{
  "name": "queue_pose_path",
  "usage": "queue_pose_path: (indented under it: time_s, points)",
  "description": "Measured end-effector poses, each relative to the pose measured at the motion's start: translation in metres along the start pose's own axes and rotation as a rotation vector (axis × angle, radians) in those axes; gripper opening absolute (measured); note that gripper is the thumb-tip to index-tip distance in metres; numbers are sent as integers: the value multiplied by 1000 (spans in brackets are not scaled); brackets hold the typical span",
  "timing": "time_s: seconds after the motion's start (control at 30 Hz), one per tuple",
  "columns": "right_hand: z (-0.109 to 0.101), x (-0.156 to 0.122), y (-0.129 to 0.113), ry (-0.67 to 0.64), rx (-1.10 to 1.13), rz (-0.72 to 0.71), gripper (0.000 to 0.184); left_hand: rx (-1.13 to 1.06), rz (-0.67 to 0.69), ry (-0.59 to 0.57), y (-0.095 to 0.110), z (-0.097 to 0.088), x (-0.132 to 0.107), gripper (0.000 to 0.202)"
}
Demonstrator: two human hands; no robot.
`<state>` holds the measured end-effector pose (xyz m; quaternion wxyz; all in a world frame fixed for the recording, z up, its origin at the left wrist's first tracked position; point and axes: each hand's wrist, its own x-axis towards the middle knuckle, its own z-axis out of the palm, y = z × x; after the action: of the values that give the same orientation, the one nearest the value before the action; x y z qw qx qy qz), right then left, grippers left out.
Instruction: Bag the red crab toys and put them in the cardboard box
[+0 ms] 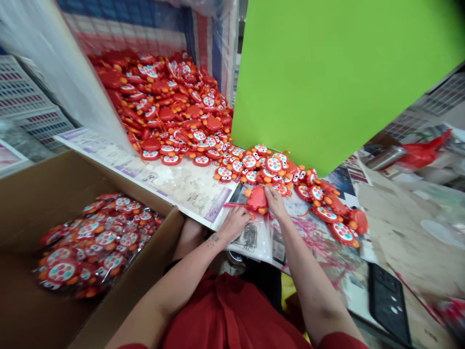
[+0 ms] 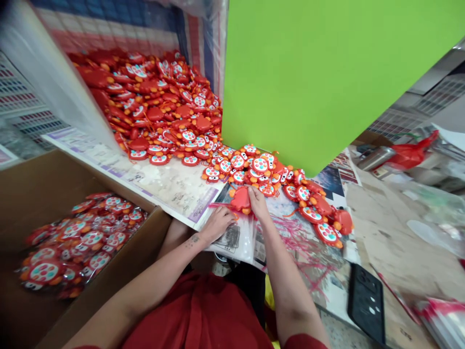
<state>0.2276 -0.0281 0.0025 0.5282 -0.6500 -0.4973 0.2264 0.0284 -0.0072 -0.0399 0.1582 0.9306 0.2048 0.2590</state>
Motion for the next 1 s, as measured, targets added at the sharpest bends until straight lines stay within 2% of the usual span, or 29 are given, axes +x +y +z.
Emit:
queue_pose_path:
  time_s: [0.1,0.17,0.27,0.37,0.43,0.57,0.63,0.7,0.77,0.83,0.9,1.0]
  points:
    - [-7,-2,1,-15,3,9,57,-41,8,-34,-1,2,1,14]
    - [-6,-5,1,-59,6,16,53,-65,-30,-16,-1,2,0,15]
    - [1,-8,2,-136,-8,30,50,-81,-75,40,0,-1,-2,16]
    - [11,-9,2,-189,-21,67,50,-65,-6,45,2,-5,-4,20]
    - [18,-11,1,-235,-25,83,51,-43,7,87,4,-7,-4,21]
    - [29,-13,-5,-417,-67,44,50,-4,-63,226,7,-10,-3,20]
    - [25,-15,-9,-375,-170,-13,49,-41,-71,256,7,-11,-1,16]
    - [14,-19,-9,-223,-290,-29,51,-106,-78,258,7,-11,0,12]
    - [1,-28,-6,-70,-390,37,52,-172,-98,238,6,-11,2,9]
    - [-7,-41,-2,-24,-461,115,44,-232,-136,201,4,-12,6,8]
    - [-5,-56,2,-36,-467,146,35,-282,-180,133,3,-16,11,6]
    - [11,-70,2,18,-363,86,36,-312,-210,-22,3,-30,22,6]
